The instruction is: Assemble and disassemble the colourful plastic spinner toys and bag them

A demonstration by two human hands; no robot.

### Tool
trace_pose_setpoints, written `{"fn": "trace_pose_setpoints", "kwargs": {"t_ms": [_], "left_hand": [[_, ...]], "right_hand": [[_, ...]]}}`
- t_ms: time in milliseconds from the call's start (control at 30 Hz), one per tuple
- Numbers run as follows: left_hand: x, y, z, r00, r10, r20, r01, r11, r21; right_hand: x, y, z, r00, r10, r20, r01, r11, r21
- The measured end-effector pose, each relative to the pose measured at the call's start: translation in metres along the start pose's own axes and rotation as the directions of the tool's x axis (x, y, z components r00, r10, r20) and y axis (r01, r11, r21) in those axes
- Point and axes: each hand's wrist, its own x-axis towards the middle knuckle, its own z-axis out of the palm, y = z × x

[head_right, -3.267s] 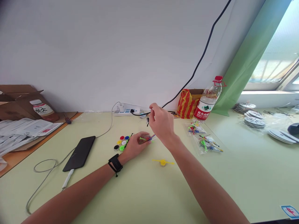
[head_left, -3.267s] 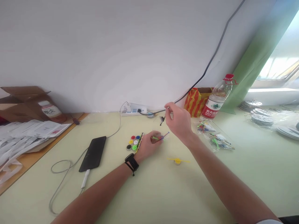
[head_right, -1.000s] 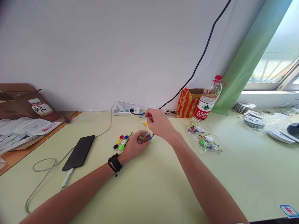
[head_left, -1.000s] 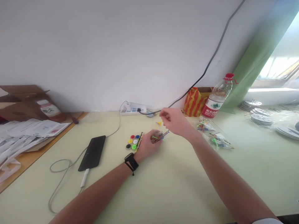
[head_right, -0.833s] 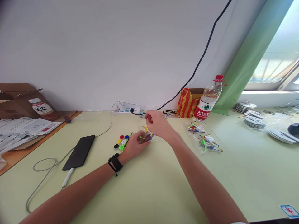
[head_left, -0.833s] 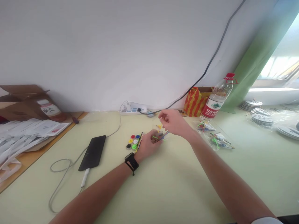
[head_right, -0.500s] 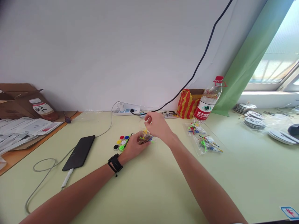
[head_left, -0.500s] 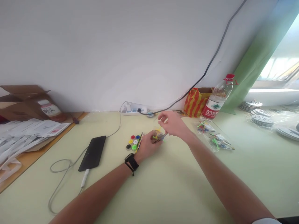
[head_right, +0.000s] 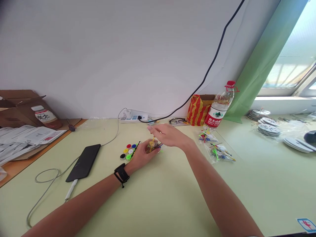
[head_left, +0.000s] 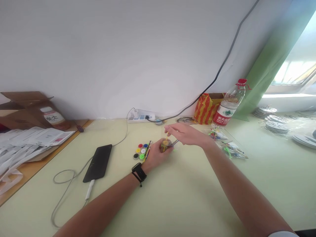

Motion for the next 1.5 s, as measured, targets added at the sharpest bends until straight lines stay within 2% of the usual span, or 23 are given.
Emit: {"fn": "trace_pose_setpoints", "kwargs": {"t_ms": [133,267,467,600,800,933,1267,1500], "left_hand": [[0.0,0.001,0.0,1.0,0.001,-0.007,-0.001,1.0,0.027],[0.0,0.005,0.0,1.0,-0.01,0.001,0.01,1.0,-0.013],[-0.001,0.007,0.0,1.0,-0.023,-0.002,0.023,1.0,-0.008],[-0.001,0.005,0.001,1.0,-0.015,0.006,0.015,1.0,-0.01],[-0.001,0.003,0.0,1.0,-0.001,-0.001,0.001,0.999,0.036],[-0.001,0.002,0.0,1.0,-0.011,-0.001,0.011,0.999,0.045],[-0.001,-0.001,0.002,1.0,0.004,-0.009,-0.004,1.0,0.016],[0.0,0.0,0.002,1.0,-0.017,-0.011,0.017,0.999,-0.034]], "right_hand": [[0.001,0.001,0.001,1.0,0.027,-0.012,-0.027,0.997,-0.073],[0.003,0.001,0.001,0.999,-0.048,-0.013,0.048,0.999,0.009],[0.006,0.004,0.002,0.995,-0.092,-0.046,0.093,0.996,0.018],[0.004,0.006,0.002,0.999,-0.032,0.015,0.033,0.999,-0.022],[0.003,0.004,0.004,0.997,0.074,-0.019,-0.077,0.966,-0.246],[0.001,0.0,0.003,0.992,0.123,-0.007,-0.119,0.948,-0.295],[-0.003,0.005,-0.001,0.98,0.197,0.036,-0.187,0.964,-0.188],[-0.003,0.009,-0.014,0.966,0.228,0.124,-0.222,0.973,-0.06]]}}
